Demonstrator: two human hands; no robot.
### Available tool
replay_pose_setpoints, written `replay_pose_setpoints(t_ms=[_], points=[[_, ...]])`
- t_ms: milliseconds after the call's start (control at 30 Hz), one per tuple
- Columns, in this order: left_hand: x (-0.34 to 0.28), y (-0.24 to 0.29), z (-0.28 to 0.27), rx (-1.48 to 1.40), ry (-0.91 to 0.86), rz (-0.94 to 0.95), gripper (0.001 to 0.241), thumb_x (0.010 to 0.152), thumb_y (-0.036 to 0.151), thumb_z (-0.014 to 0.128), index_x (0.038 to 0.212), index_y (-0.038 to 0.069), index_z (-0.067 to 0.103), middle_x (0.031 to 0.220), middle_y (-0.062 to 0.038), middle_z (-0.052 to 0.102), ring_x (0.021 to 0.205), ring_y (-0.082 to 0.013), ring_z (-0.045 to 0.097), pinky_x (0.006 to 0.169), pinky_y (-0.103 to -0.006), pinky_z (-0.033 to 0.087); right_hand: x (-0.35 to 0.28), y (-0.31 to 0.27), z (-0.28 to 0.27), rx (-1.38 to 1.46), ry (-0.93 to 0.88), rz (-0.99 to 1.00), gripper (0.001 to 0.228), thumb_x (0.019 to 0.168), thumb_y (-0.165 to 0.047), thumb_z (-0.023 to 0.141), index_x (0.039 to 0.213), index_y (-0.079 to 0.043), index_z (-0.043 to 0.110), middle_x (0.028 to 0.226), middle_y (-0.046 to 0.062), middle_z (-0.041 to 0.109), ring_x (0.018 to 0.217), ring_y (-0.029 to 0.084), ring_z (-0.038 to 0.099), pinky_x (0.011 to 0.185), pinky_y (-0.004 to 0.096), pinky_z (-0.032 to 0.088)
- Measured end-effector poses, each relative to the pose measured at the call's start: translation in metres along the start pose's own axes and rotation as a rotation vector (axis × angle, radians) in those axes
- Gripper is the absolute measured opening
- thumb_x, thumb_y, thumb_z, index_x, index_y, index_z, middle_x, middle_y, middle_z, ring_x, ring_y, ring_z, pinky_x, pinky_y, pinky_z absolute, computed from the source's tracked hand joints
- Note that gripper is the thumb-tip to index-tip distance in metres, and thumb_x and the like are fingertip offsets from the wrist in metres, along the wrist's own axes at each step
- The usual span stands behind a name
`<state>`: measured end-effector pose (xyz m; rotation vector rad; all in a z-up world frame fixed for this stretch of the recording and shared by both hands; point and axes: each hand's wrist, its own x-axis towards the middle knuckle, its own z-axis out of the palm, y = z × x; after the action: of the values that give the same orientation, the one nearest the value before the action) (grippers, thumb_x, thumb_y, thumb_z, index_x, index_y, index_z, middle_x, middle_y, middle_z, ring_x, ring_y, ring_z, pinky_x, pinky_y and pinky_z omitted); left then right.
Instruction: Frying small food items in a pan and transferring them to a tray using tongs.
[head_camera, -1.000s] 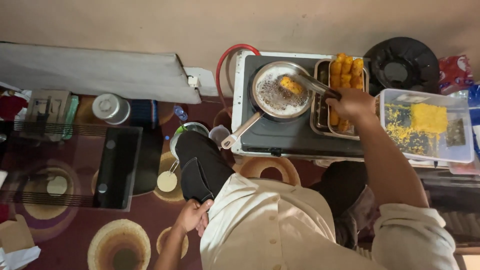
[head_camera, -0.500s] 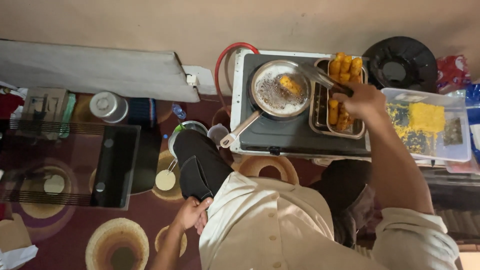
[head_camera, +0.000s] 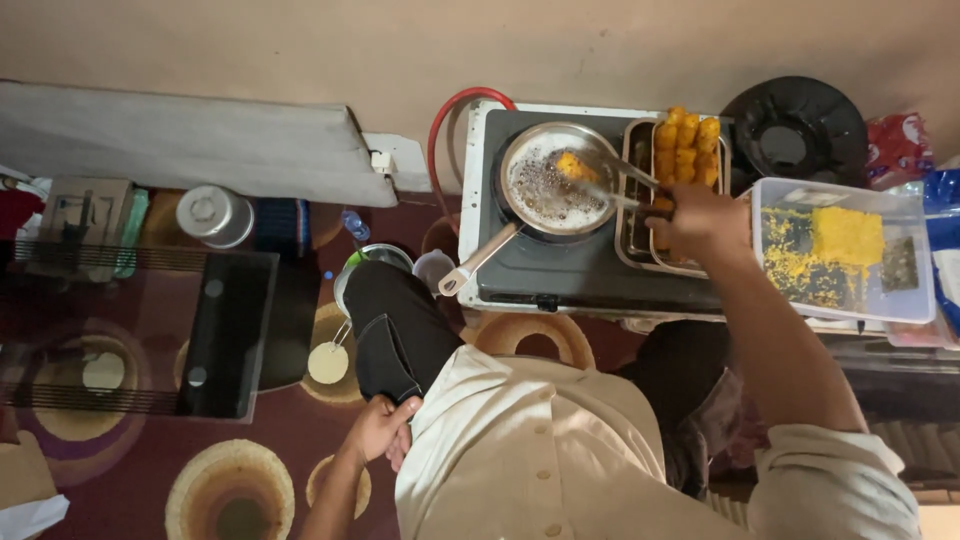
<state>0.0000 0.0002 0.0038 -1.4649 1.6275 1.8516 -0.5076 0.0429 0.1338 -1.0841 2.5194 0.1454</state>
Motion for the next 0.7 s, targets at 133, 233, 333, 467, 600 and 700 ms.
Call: replay_pose_setpoints(t_ms=[133,233,333,467,600,700], points=[[0.005,-0.002,0.0,-0.018,-0.011,0.039,0.079,0.099,0.052,0.05,0.046,-0.004,0.068,0.04,-0.019,0.063,0.032,-0.0224,0.061,0.043,-0.0256,0.051,0.021,-0.002,0.021,-0.17,0.066,-0.056,0.054,0.095,-0.057,0.065,0.131,-0.017,0.062,0.107,0.014,0.073,0.091,0.034,0.073,0.066,0.045,0.058],[0.002,-0.002,0.001,-0.017,-0.003,0.037,0.079,0.099,0.052,0.05,0.046,-0.004,0.068,0.04,-0.019,0.062,0.032,-0.0222,0.06,0.043,-0.0259,0.052,0.042,0.001,0.04,-0.278,0.086,-0.062,0.058,0.098,-0.063,0.06,0.123,-0.011,0.064,0.104,0.015,0.075,0.096,0.038,0.071,0.07,0.048,0.06],[0.001,-0.001,0.001,-0.025,0.026,0.041,0.079,0.098,0.053,0.051,0.045,-0.004,0.067,0.039,-0.019,0.061,0.031,-0.0225,0.059,0.043,-0.0257,0.051,0.062,0.002,0.052,-0.359,0.083,-0.094,0.059,0.1,-0.062,0.05,0.128,-0.011,0.063,0.111,0.015,0.074,0.101,0.039,0.07,0.077,0.049,0.059],[0.001,-0.008,0.005,-0.038,0.051,0.014,0.079,0.098,0.052,0.053,0.046,-0.006,0.067,0.039,-0.02,0.061,0.031,-0.0242,0.06,0.041,-0.0256,0.049,0.04,-0.014,0.025,-0.237,-0.051,-0.038,0.049,0.104,-0.057,0.049,0.124,-0.016,0.066,0.104,0.012,0.076,0.097,0.037,0.072,0.078,0.047,0.059],[0.004,-0.006,0.004,-0.028,0.039,0.005,0.08,0.098,0.053,0.051,0.045,-0.005,0.065,0.04,-0.02,0.062,0.032,-0.0235,0.061,0.043,-0.0246,0.05,0.038,0.001,0.02,-0.051,-0.077,-0.03,0.054,0.104,-0.059,0.048,0.133,-0.017,0.066,0.099,0.014,0.075,0.091,0.037,0.071,0.073,0.045,0.056],[0.002,-0.003,0.003,-0.05,0.021,-0.008,0.079,0.097,0.054,0.052,0.046,-0.005,0.066,0.04,-0.02,0.061,0.032,-0.0244,0.061,0.043,-0.026,0.051,0.033,0.006,0.016,0.045,-0.051,-0.042,0.053,0.1,-0.06,0.053,0.127,-0.019,0.071,0.104,0.012,0.074,0.093,0.035,0.068,0.071,0.042,0.048]])
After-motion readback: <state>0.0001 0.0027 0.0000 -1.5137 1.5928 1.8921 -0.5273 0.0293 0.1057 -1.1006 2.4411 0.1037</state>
